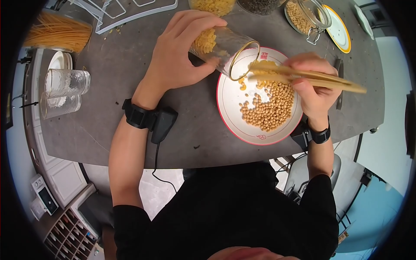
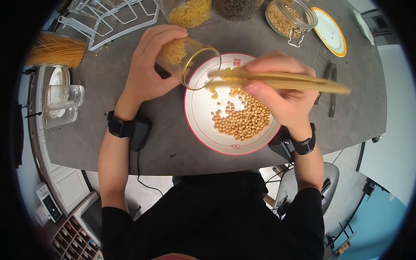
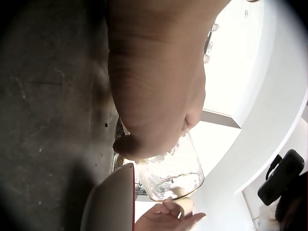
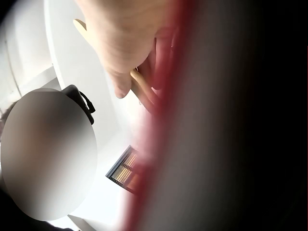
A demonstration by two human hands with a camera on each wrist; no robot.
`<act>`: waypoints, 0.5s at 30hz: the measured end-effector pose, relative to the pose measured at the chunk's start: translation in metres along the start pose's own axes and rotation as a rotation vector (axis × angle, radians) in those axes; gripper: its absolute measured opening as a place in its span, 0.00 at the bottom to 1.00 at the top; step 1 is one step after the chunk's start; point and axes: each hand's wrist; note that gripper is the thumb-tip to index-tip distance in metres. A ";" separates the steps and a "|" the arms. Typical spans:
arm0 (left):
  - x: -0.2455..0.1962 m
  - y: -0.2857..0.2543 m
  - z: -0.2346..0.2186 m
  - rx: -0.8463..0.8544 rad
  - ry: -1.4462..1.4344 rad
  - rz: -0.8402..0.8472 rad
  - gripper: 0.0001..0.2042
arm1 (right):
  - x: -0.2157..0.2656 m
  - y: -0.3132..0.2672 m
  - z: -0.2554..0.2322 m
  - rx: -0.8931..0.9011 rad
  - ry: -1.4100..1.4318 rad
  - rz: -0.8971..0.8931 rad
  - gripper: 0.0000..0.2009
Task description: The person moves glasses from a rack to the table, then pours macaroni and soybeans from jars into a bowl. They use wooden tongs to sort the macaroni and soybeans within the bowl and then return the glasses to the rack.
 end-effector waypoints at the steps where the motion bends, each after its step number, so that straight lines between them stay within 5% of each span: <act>1: 0.000 0.000 0.000 -0.004 0.003 -0.003 0.30 | 0.001 -0.001 -0.001 0.001 0.022 0.042 0.11; 4: 0.003 0.000 -0.001 -0.033 -0.031 -0.017 0.30 | 0.005 0.007 -0.005 0.260 -0.144 0.063 0.09; 15: 0.003 0.000 -0.003 -0.021 -0.050 -0.041 0.31 | -0.003 0.002 0.002 0.333 -0.104 0.145 0.08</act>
Point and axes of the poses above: each hand's wrist, its own y-axis towards the middle knuckle, its own z-axis out of the palm, x = y × z, and after that the axes turned 11 degrees about -x, right-handed
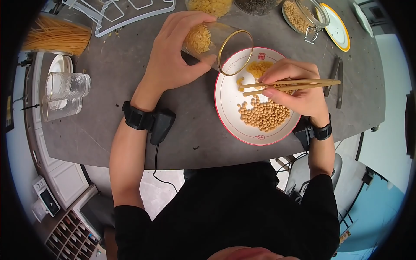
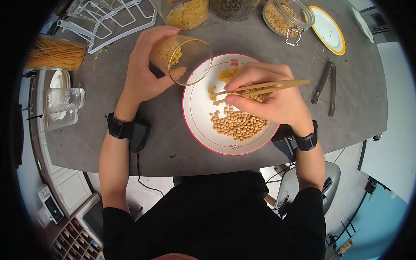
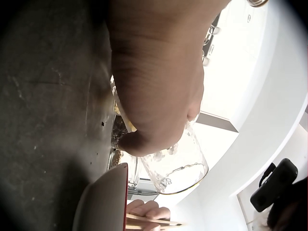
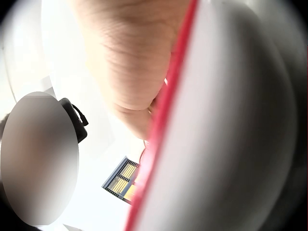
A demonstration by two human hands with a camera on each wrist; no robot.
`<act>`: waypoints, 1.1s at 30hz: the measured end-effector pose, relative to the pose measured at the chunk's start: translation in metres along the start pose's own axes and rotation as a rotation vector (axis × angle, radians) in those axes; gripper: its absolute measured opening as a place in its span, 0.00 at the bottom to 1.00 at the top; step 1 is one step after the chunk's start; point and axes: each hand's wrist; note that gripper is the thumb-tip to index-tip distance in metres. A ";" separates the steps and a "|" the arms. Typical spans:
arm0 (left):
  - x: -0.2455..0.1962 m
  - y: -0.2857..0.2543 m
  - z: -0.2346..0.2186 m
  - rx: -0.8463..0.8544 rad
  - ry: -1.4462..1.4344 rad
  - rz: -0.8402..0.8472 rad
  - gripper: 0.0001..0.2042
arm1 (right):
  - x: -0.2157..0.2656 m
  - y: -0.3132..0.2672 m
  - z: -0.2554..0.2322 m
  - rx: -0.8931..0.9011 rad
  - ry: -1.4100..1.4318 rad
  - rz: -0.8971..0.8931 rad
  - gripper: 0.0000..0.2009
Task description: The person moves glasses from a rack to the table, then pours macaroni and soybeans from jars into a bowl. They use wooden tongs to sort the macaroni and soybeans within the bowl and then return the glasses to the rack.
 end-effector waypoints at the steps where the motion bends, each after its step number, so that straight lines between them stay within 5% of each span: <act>1: 0.000 0.000 0.000 0.003 -0.001 -0.002 0.31 | 0.001 0.000 0.000 -0.005 -0.009 0.014 0.08; 21: 0.000 0.000 0.001 -0.006 0.007 0.016 0.31 | 0.006 -0.003 0.002 0.010 -0.064 0.006 0.08; 27: 0.000 0.000 0.000 0.012 0.013 0.029 0.31 | 0.009 0.003 0.006 -0.373 0.236 -0.057 0.11; 33: -0.002 -0.001 0.002 -0.001 -0.006 -0.013 0.31 | -0.003 -0.003 -0.004 -0.293 0.142 -0.095 0.13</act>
Point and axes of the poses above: each hand's wrist, its own y-axis towards the middle knuckle, its own z-axis out of the palm, x = y × z, and after that the axes turned 11 degrees about -x, right-handed
